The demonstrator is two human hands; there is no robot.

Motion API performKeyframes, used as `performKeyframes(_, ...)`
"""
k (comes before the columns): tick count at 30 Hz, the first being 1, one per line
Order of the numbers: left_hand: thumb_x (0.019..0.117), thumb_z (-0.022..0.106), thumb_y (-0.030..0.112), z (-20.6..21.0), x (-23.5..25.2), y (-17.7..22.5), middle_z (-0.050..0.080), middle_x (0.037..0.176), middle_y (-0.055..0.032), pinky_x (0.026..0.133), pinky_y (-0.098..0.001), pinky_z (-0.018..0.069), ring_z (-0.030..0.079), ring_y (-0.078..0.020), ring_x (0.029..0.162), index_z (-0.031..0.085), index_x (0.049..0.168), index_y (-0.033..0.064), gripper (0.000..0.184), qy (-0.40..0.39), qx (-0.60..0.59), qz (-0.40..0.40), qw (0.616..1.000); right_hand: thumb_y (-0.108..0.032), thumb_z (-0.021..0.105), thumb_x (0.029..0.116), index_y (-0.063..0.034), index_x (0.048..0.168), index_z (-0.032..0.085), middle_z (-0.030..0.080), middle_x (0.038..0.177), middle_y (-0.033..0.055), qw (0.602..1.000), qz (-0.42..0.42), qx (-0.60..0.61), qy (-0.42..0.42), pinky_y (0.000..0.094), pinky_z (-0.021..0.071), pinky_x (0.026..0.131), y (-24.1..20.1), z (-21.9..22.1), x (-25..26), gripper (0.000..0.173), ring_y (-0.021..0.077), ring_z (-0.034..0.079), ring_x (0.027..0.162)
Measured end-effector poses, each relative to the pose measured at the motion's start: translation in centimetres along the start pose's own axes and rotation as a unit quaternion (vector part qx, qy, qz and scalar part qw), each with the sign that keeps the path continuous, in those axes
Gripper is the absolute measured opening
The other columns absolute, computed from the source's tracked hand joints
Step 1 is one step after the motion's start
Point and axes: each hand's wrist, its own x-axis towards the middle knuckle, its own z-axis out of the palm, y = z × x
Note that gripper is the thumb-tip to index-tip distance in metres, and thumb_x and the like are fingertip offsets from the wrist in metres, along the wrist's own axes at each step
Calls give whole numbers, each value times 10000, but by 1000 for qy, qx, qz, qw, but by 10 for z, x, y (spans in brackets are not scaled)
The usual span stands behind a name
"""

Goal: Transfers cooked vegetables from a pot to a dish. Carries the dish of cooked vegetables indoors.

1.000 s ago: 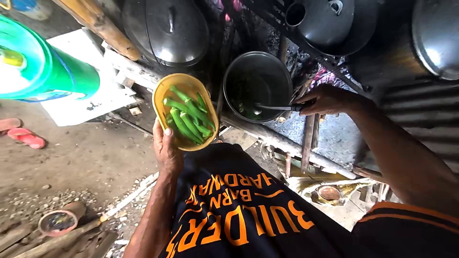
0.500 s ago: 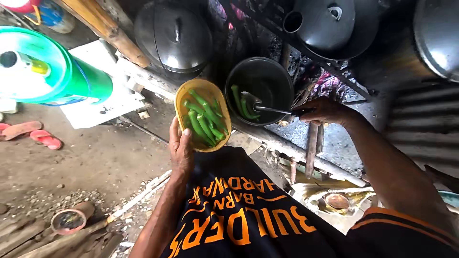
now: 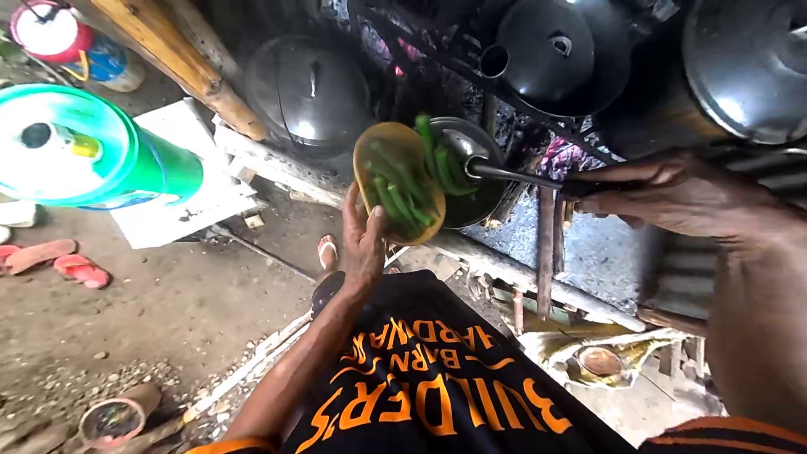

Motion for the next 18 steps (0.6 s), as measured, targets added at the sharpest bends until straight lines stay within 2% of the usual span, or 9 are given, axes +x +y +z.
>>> performKeyframes(1,1054,498,303,5,1,-1,609,1358,-49,920,-410,586,668,-165,1110,256,1602,249,601,-7,-4,0,1000,-228,735,918,-213,1199,781,739,799,-44,996,-19,-82,19,242,479,468,-16,7,-5,285,37,565,530)
performKeyframes(2,1056,501,327,8,2,-2,608,1370,-49,926,-416,586,667,-171,1123,253,1603,257,604,-16,-5,1,1000,-347,702,924,-251,1227,767,746,838,-47,983,-37,-174,42,319,534,552,-29,16,-10,324,62,626,621)
performKeyframes(3,1056,497,349,9,2,-3,604,1386,-49,940,-426,580,661,-177,1143,253,1604,269,606,-24,-6,1,1000,-440,644,947,-256,1277,744,759,901,5,965,-51,-250,64,451,565,666,-37,24,-13,390,156,693,750)
performKeyframes(4,1056,494,366,10,3,-4,605,1390,-51,942,-433,578,660,-180,1148,260,1603,276,601,-28,-6,1,1000,-480,594,974,-231,1320,721,758,935,78,949,-68,-295,87,553,554,723,-39,28,-15,444,265,714,823)
performKeyframes(5,1056,489,376,9,4,-5,605,1385,-50,939,-432,577,659,-179,1146,268,1598,283,593,-29,-8,-3,1000,-488,574,993,-204,1344,704,754,960,128,938,-79,-318,111,604,542,743,-38,29,-16,469,333,717,852)
performKeyframes(9,1062,486,364,-3,4,-6,595,1406,-33,957,-417,570,649,-166,1165,309,1588,291,560,-34,-34,-6,999,-389,640,989,-153,1314,716,747,1012,177,942,-27,-299,148,644,525,759,-20,17,-14,409,370,711,870)
performKeyframes(13,1044,520,408,-33,-4,-4,604,1387,-13,940,-413,586,651,-151,1153,337,1579,252,587,-10,-26,6,1000,-336,695,988,-149,1217,746,729,1006,215,945,102,-301,78,726,491,780,14,39,18,300,459,682,928)
performKeyframes(16,1004,553,413,-59,-12,1,601,1372,7,981,-384,562,626,-124,1181,369,1550,178,622,44,-27,32,998,-325,663,996,-88,1064,742,709,937,238,930,124,-344,30,714,495,714,34,75,54,258,488,677,909)
performKeyframes(18,995,561,413,-80,-18,1,604,1357,4,994,-383,557,624,-125,1185,364,1539,143,638,71,-23,49,996,-319,620,1015,-38,1052,734,707,969,270,923,156,-353,-4,720,493,741,29,88,76,305,507,675,950)
